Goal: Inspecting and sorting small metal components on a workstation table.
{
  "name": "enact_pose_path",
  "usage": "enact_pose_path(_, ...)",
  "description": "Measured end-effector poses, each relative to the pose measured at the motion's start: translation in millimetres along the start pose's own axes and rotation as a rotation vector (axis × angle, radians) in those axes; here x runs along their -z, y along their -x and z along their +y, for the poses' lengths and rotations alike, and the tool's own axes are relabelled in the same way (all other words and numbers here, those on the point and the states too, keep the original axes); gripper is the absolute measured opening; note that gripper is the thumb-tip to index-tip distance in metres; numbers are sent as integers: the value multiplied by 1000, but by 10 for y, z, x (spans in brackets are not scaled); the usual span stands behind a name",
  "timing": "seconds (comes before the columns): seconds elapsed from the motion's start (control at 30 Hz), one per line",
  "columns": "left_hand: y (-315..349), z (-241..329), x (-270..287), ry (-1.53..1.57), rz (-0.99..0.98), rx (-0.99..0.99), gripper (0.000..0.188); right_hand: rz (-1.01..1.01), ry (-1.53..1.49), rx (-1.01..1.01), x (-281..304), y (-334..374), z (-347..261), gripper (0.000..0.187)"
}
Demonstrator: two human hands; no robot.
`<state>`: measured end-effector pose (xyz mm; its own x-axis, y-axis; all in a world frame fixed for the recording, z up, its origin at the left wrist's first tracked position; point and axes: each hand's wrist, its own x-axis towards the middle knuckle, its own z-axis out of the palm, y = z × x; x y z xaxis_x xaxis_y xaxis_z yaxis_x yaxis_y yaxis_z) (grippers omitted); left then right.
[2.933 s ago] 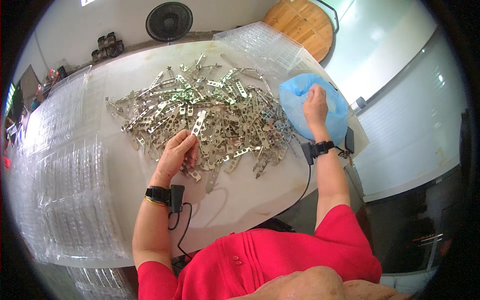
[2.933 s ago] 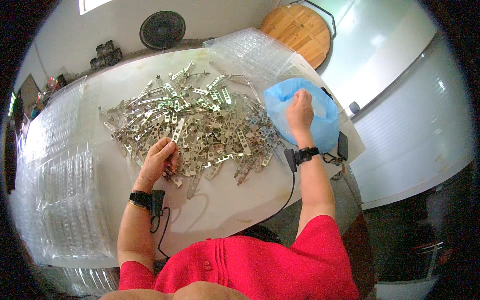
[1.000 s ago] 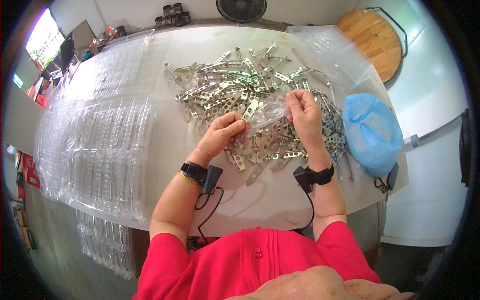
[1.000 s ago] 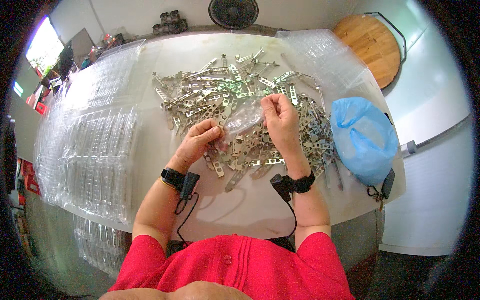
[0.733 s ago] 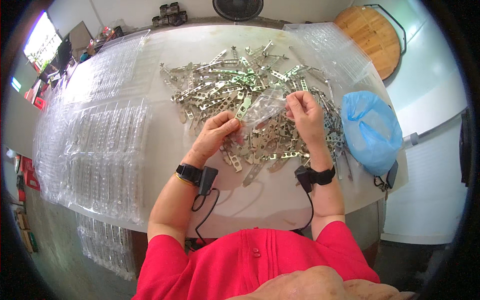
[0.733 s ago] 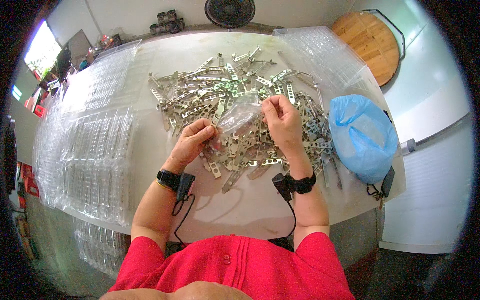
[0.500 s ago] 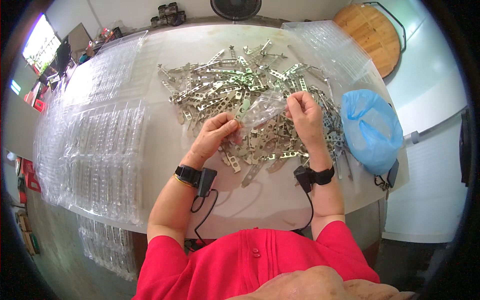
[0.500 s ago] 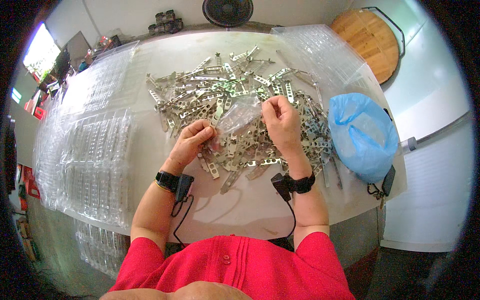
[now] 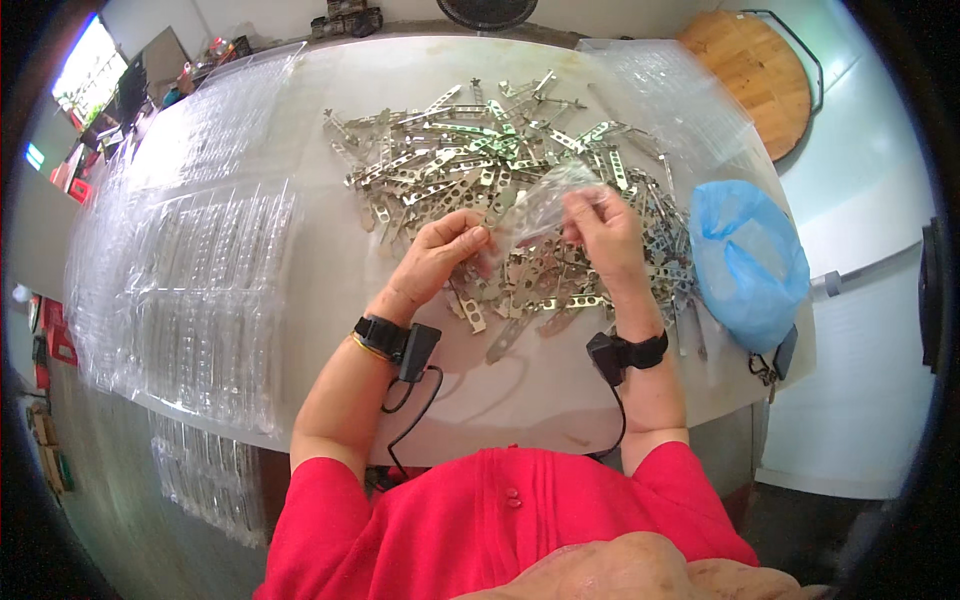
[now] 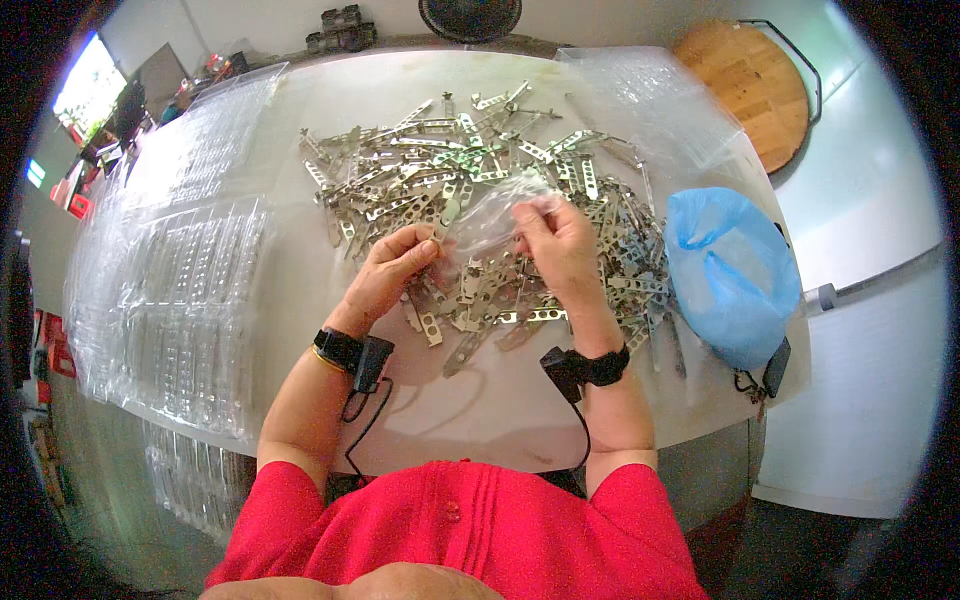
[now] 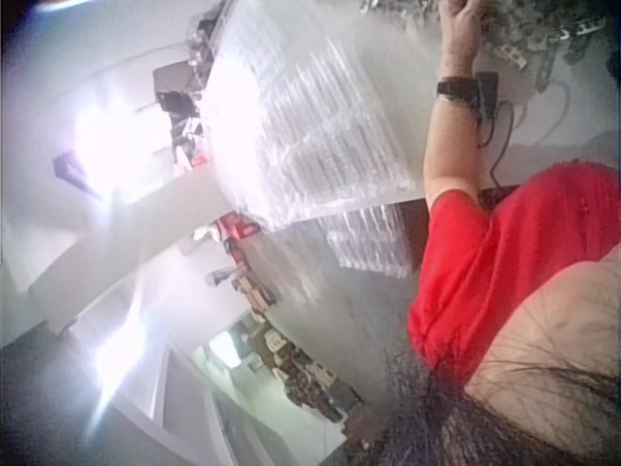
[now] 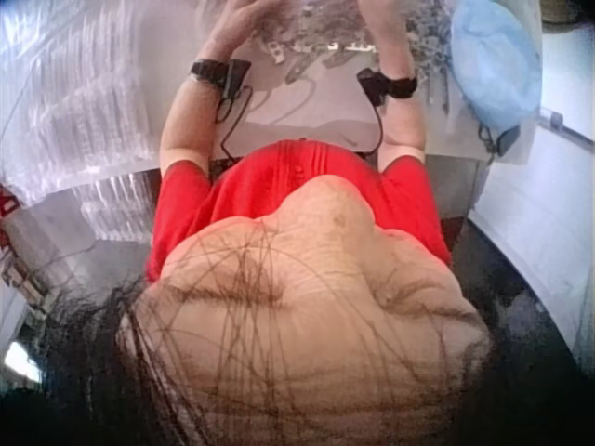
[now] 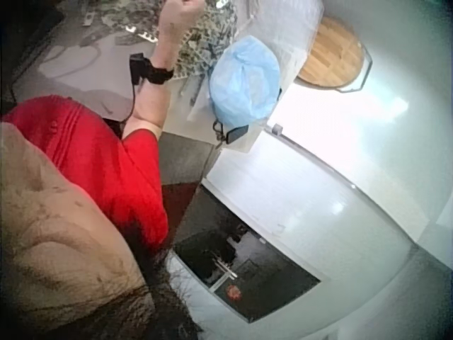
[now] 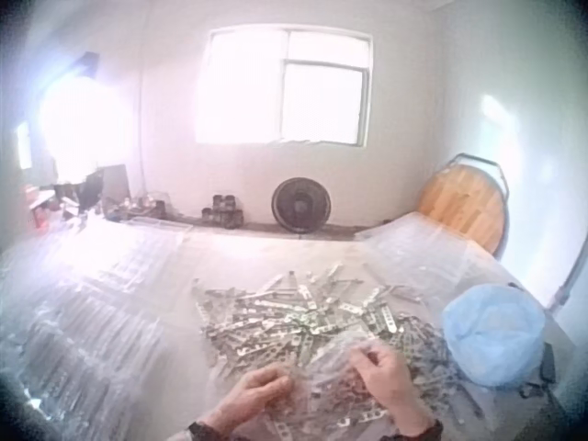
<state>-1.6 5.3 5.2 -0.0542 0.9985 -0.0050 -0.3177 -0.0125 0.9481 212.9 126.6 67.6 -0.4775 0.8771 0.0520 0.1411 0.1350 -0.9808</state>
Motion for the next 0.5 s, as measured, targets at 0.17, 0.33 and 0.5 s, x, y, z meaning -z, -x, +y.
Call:
enact_pose_path(0.17, -37, -42, 83, 171, 77, -127, 21, 270, -128, 160, 76, -35, -28, 17)
enact_pose_path(0.33, -37, -23, 116, 297, 37, -139, 18, 321, -104, 222, 63, -7, -29, 17)
enact_pose_path(0.5, -35, -20, 81, 316, 32, -144, 16, 292, -13, 295, -2, 20, -17, 18)
